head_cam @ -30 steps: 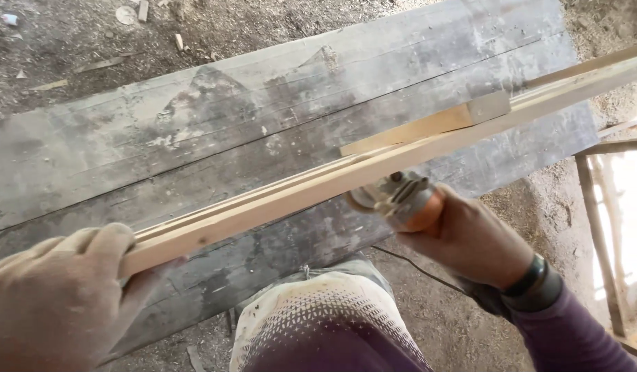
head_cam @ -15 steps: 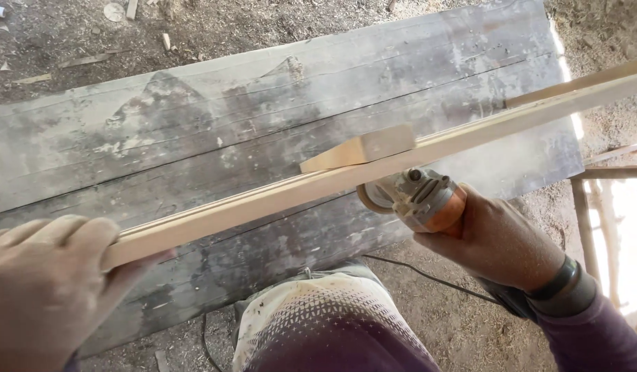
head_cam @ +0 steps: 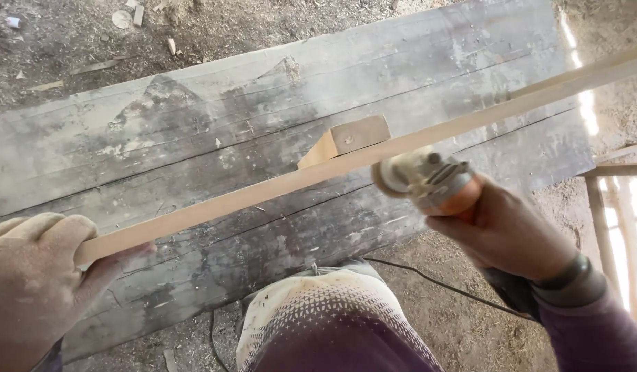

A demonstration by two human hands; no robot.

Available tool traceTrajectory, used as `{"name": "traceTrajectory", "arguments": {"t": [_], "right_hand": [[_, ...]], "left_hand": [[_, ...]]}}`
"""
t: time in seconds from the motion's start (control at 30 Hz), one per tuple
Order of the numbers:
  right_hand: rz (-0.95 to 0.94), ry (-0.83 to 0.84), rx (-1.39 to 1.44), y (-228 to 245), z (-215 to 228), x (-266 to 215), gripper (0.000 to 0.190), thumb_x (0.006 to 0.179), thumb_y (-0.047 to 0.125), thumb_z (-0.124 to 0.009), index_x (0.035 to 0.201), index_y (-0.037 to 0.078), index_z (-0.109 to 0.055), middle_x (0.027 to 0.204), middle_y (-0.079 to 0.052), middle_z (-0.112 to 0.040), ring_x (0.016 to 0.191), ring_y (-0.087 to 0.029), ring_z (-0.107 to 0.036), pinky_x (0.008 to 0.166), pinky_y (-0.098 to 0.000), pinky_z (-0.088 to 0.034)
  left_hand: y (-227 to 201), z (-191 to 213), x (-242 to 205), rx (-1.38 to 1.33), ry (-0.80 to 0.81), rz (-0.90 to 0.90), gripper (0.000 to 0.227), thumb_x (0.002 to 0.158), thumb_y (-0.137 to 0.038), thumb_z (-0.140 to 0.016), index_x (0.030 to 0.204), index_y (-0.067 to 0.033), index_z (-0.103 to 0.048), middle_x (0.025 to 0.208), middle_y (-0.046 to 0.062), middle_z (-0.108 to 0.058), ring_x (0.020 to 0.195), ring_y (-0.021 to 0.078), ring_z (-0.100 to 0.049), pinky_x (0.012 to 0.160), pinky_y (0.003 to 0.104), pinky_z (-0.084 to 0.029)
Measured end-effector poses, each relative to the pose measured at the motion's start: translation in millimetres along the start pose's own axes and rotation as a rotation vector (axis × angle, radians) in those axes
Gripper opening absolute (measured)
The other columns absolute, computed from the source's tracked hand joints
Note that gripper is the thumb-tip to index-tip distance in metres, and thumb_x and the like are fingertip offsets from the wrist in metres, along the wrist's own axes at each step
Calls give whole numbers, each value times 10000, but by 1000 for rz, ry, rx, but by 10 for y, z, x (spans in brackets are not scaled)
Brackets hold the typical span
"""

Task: Sand a wooden frame using a power angle grinder with a sanding disc.

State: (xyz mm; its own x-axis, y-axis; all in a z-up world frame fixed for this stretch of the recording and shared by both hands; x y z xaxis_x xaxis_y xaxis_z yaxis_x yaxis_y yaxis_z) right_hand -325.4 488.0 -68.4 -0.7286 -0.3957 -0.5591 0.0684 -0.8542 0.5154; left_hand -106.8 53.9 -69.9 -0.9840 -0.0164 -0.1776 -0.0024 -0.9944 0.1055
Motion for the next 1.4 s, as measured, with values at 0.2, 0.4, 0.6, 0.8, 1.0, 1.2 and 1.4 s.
{"name": "traceTrajectory", "arguments": {"t": [0.2,0.4,0.6,0.8,1.0,1.2,1.4], "right_hand": [[175,34,-3,424,-171,-12,493,800,266,-755,1218,52,-607,941,-108,-763,821,-200,-761,707,-383,-667],[69,20,-70,218,-87,-14,393,881,336,-721,1174,87,-642,892,-87,-773,741,-203,-725,685,-379,-644],[-166,-51,-94,186,-203,-93,515,875,291,-761,1298,69,-569,932,-125,-750,794,-216,-749,736,-430,-641],[445,99,98,813,-735,-119,399,897,256,-703,1193,2,-619,1005,-131,-758,844,-200,-775,731,-343,-645],[429,47,-5,1243,-1059,-58,434,831,248,-797,1113,-18,-603,971,-140,-770,756,-188,-786,654,-335,-646],[574,226,-185,1498,-1344,-164,384,942,217,-715,1292,68,-660,1049,-141,-727,664,-159,-758,620,-279,-635],[355,234,-253,1027,-948,-144,473,832,289,-762,1218,60,-612,989,-133,-723,575,-188,-706,510,-283,-647]], "left_hand": [[-96,188,64,-29,168,-13,478,755,-634,-646,758,-158,-601,497,-12,-488,495,121,-585,520,300,-558],[-162,324,98,-25,195,-18,451,800,-631,-606,743,-184,-607,488,0,-547,480,103,-627,537,305,-569],[-208,577,113,140,5,65,506,813,-688,-590,721,-192,-630,518,-33,-569,432,92,-576,494,269,-531],[-221,547,101,93,46,95,537,808,-707,-603,698,-182,-614,514,-34,-540,450,104,-566,482,293,-517],[-272,593,52,62,-51,72,511,818,-682,-614,727,-179,-627,541,-29,-564,500,118,-613,522,318,-538],[-267,590,52,50,-59,72,504,804,-669,-609,746,-169,-644,563,-15,-617,547,132,-664,567,326,-572],[-265,428,128,63,133,67,522,814,-704,-555,794,-190,-647,666,-3,-696,599,126,-713,595,317,-612]]}}
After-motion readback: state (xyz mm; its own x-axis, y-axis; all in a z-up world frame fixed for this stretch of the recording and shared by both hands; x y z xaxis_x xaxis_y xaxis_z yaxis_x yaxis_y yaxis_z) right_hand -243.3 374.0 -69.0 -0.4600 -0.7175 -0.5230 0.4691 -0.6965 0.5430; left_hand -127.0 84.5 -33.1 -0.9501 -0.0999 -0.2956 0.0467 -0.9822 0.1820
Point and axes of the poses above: each hand's wrist, its own x-axis towards the middle knuckle, its own z-axis out of the back of the hand, y = z × x, the point moved 7 cm from there along x, towards the middle knuckle
